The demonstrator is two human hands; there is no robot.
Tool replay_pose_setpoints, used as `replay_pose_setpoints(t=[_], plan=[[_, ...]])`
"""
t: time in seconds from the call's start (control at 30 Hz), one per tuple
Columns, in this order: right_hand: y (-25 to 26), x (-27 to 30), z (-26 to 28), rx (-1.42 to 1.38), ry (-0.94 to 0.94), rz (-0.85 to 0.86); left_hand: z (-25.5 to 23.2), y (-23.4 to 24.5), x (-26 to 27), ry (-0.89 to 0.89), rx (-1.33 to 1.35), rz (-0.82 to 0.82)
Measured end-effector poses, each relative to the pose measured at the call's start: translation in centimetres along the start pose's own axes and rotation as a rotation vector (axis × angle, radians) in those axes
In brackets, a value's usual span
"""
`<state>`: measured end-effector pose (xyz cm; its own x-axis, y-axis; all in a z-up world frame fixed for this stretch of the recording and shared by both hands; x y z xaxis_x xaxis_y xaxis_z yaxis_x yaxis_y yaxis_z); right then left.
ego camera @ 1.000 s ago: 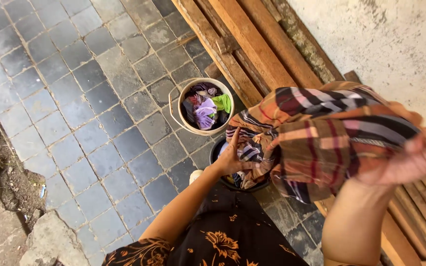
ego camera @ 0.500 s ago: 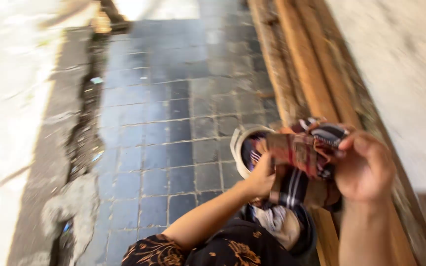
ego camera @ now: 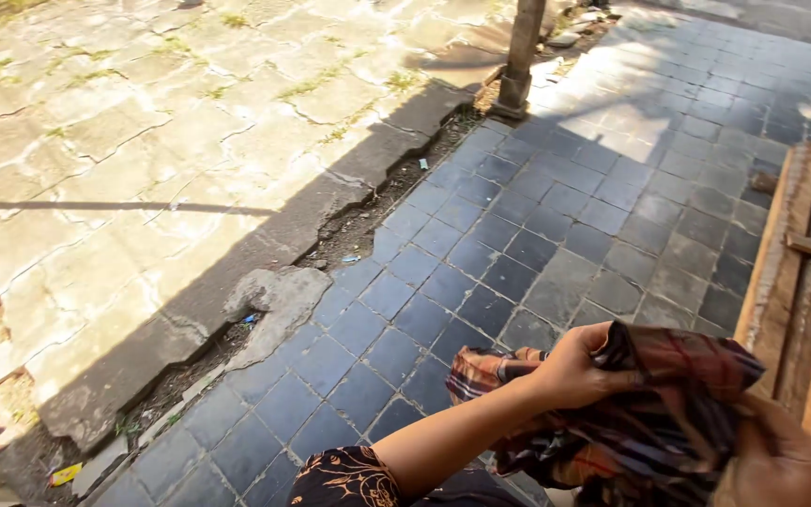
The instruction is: Picking clothes from buckets and hanging them on wire hangers outdoors.
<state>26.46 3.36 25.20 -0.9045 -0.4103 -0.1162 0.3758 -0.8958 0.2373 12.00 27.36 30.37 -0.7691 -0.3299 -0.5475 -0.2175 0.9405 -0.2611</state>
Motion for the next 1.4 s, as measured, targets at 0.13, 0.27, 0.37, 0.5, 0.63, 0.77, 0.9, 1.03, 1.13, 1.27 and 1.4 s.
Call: replay_pose_setpoints(t=[0.13,0.27,0.37,0.5,0.63,0.77,0.9,1.03,1.13,1.27,1.4], plan=[[-1.3,-4.9,0.1,-0.263,0.122,0.101,-0.8,3.5,-1.3,0.079,-0.176,0.055],[0.5,-5.7,5.0,-0.369,0.219,0.152,-4.2,6.1,-3.9,0.007,-0.426,0.002],[0.3,-2.7,10.8,-0.239,0.277,-0.009,-7.8,5.9,-6.2,-0.022,-0.430,0.000],[-7.3,1.4,20.9,0.034,0.329,0.069,-9.9,4.0,-8.1,0.020,-0.504,0.167],[-10.5,1.0,20.7,0.275,0.250,0.239,-10.5,2.6,-8.7,0.026,-0.474,0.298],[-8.3,0.3,20.6,0.141,0.040,0.229,-9.6,3.5,-8.2,0.120,-0.288,0.354],[-4.7,-0.1,21.3,-0.169,0.074,0.148,-5.3,6.2,-5.8,0.253,-0.289,0.509],[-0.5,0.3,22.0,-0.276,0.149,0.052,-3.6,8.1,-5.3,0.276,-0.568,0.516],[1.7,0.6,22.1,-0.272,0.190,0.059,-5.8,7.3,-6.9,0.239,-0.516,0.363],[2.8,1.6,24.1,-0.370,0.183,0.019,-8.5,6.1,-9.5,0.149,-0.536,0.295],[4.8,2.1,24.4,-0.363,0.228,-0.042,-9.6,4.8,-11.6,-0.004,-0.564,0.275]])
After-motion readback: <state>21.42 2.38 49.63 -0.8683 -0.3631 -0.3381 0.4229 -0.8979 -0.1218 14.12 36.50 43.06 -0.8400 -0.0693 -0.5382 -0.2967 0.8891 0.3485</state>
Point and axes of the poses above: each hand's wrist, its own x-axis away from the middle knuckle, its own y-axis out of the back of the hand, z = x × y, the point moved 3 cm from there along -x, towards the middle knuckle, and after that the axes turned 9 degrees about -y, right-handed, at the moved point
